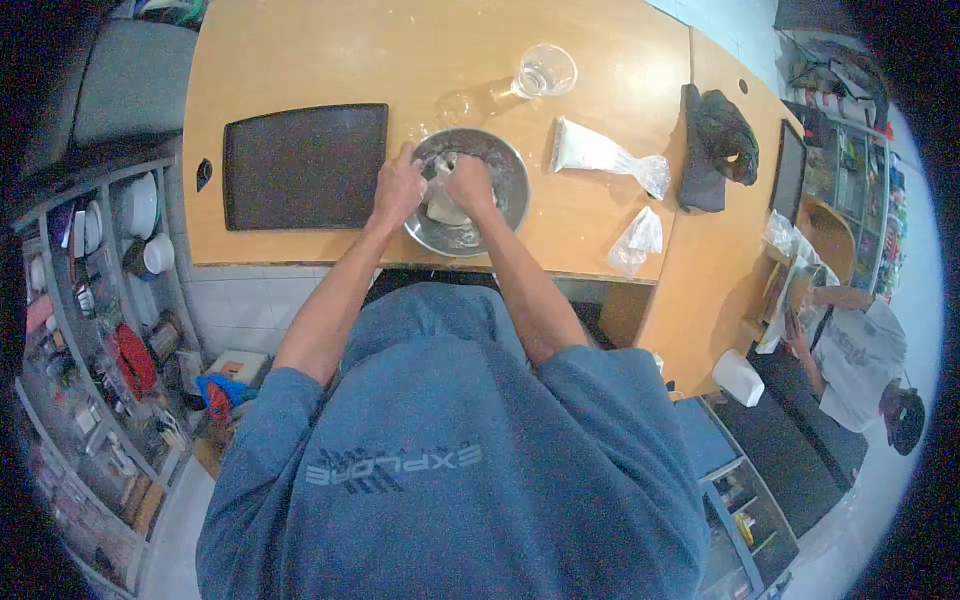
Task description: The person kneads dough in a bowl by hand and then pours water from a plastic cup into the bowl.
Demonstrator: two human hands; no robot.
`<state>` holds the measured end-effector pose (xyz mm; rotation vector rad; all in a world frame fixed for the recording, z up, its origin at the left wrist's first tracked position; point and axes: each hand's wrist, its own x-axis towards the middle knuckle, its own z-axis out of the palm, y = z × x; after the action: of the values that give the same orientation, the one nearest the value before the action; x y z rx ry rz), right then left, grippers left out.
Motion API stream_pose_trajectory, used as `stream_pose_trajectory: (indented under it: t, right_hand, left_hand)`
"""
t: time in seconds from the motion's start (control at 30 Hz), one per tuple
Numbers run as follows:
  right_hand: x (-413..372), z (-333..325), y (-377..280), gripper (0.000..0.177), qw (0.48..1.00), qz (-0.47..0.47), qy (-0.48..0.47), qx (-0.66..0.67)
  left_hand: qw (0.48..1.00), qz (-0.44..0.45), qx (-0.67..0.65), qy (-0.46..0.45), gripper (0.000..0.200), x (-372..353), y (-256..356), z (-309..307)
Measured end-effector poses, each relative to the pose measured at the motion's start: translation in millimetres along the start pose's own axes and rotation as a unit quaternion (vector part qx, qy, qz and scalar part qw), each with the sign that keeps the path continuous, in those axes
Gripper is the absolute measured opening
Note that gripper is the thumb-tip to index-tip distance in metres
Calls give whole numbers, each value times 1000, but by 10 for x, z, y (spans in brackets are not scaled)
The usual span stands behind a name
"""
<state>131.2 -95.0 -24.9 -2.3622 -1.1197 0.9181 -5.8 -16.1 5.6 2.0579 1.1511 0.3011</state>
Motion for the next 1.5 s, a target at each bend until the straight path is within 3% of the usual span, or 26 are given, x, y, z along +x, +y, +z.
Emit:
stream_pose_trajectory:
  t: [0.03,0.13,0.17,0.27,0.37,0.47,0.5,0.7,0.8,1.03,1.13,1.33,1.43,1.5]
  right_hand:
    - [-1,-60,48,37,998,-2,-28,53]
    - [-179,-225,75,35,969,-245,1,-43]
    - [-208,-292,63,38,969,-220,-84,-72]
    - [-371,-463,-137,48,968,-91,-217,-90]
    - [-460,-623,-142,66,989,-41,-145,-6]
    - [-496,-812,-91,69,987,-132,-57,75]
    - [-437,-831,-33,79,988,-112,-102,10]
    - [-363,-501,152,73,993,-110,-29,13]
    - [-456,-351,18,69,997,-65,41,-30]
    - [-925,3,-193,36,975,-120,70,-173]
    - [-895,52,-163,33,985,-27,5,-171]
    - [-748,49,-222,34,987,17,31,-154]
    - [-738,179,-138,34,972,-73,147,-165]
    - [-660,220,-108,40,977,-37,92,-188]
  left_hand:
    - [1000,3,-7,-2,22,9,-10,-9]
    - [1000,15,8,-11,25,39,-32,13]
    - [1000,18,19,-15,26,37,-53,19]
    - [999,40,18,-17,27,24,-112,33]
    - [999,9,22,-38,28,11,-26,-67]
    - [999,19,12,-40,28,11,-71,-54]
    - [999,14,14,-44,29,10,-67,-55]
    - [999,12,8,-35,32,6,-26,-64]
    - [999,-3,16,-30,30,7,-1,-37]
    - [999,-35,6,-32,25,-28,88,-84]
    - [999,-25,-4,-30,23,-31,31,-44]
    - [999,-21,-3,-31,22,-63,23,-45]
    - [999,-11,-1,-34,21,-57,10,-75]
    - [999,-11,-2,-38,21,-71,0,-76]
